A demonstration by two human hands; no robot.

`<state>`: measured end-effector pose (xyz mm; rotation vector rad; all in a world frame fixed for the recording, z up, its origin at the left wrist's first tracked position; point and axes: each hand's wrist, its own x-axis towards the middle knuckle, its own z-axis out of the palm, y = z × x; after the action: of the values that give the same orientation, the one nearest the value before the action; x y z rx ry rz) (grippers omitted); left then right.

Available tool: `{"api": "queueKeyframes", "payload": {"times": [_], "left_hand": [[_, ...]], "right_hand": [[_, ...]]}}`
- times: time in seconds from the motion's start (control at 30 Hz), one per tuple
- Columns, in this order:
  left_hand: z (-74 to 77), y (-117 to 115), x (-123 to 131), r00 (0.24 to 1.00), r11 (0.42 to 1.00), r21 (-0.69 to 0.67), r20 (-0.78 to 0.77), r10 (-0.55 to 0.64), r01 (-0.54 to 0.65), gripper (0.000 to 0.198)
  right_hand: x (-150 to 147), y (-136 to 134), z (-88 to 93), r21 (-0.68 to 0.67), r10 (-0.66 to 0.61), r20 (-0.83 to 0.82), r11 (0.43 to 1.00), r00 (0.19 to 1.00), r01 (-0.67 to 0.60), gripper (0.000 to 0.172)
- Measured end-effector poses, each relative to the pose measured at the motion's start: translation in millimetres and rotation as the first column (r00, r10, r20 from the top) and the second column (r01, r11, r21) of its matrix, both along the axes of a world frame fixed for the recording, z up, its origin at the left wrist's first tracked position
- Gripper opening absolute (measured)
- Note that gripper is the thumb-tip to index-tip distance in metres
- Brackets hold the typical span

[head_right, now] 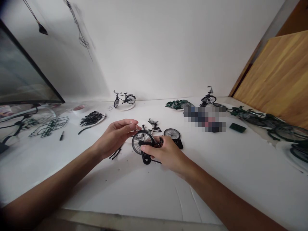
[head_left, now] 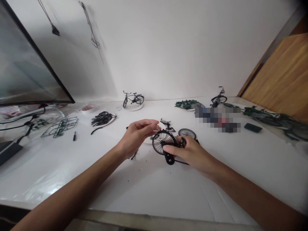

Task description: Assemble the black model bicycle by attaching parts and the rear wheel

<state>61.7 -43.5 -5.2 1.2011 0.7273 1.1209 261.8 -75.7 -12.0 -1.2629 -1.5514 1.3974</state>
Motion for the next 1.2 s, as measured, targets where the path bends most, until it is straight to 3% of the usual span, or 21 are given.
{"api": "queueKeyframes", "payload": {"times": [0.57,1.2], "left_hand": [[3.1,-0.9,1.5,0.999,1.000,-0.015,-0.024,0.022,-0.023,0.016],[0.1,-1.2,0.2,0.999,0.999,-0.011,-0.019,-0.030,0.030,0.016]], "right_hand": [[2.1,-0.1,-1.2,0.034,0.038,0.016,0.999,0.999,-0.038,0.016],[3.2,-0.9,-3.6,0.048,0.041,0.054,0.998,0.998,-0.044,0.020]]}}
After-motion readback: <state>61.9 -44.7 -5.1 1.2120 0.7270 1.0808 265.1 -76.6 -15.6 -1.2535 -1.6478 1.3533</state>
